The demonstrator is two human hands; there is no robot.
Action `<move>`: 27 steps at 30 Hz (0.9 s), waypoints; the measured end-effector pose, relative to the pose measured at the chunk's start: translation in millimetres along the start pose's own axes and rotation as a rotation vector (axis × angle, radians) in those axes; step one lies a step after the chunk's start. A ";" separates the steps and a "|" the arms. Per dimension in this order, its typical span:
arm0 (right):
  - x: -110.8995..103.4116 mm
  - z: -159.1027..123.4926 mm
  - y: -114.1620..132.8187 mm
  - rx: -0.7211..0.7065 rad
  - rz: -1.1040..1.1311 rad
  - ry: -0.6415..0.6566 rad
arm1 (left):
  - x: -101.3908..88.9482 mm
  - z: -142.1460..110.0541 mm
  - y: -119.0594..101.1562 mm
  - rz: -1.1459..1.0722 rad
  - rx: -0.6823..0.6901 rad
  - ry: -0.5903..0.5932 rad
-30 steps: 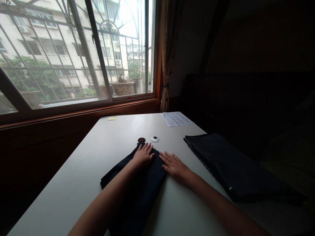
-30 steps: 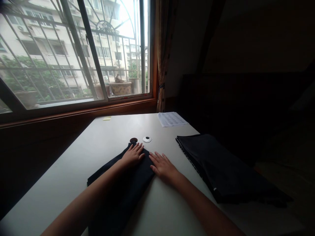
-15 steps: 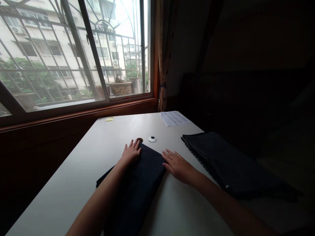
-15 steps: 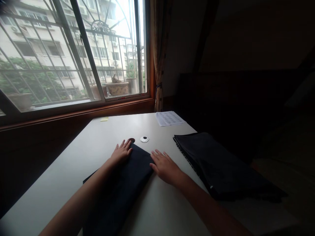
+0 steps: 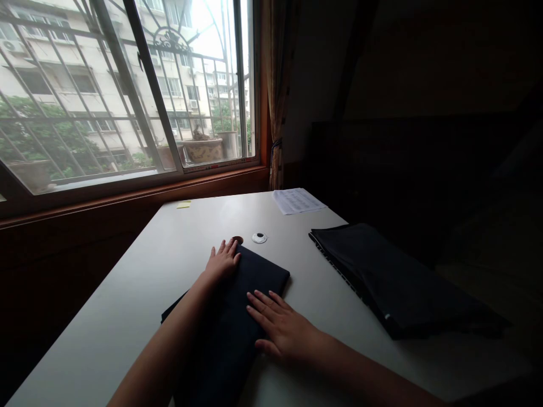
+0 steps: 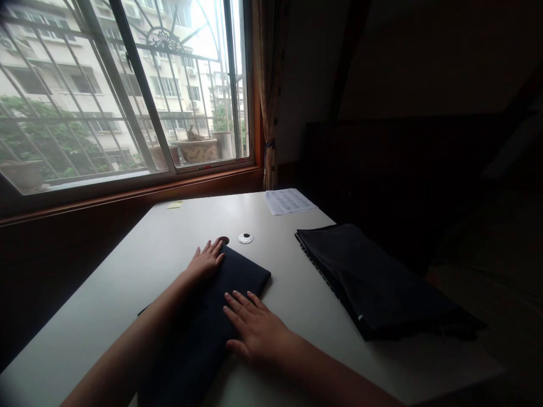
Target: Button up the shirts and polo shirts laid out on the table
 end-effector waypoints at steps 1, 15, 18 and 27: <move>0.5 -5.5 2.1 -0.005 0.008 0.011 | -0.4 0.2 0.4 -0.001 -0.003 -0.005; -11.6 -66.0 -34.0 -0.133 0.269 -0.129 | -29.2 -67.5 -43.4 0.114 0.239 -0.153; -16.4 -64.3 -54.1 -0.048 0.327 -0.393 | -22.4 -119.1 -71.6 0.120 0.573 -0.080; -23.7 -12.3 -71.6 0.168 -0.066 -0.395 | 8.4 -203.2 -97.0 0.036 0.723 0.121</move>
Point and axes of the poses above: each hand's wrist, its own z-axis towards the middle knuckle, its own x-axis out of the palm, y = z × x, the point moved 2 cm from there along z, towards the middle knuckle, and after that the axes turned 11 degrees about y, right-handed, at the moved point
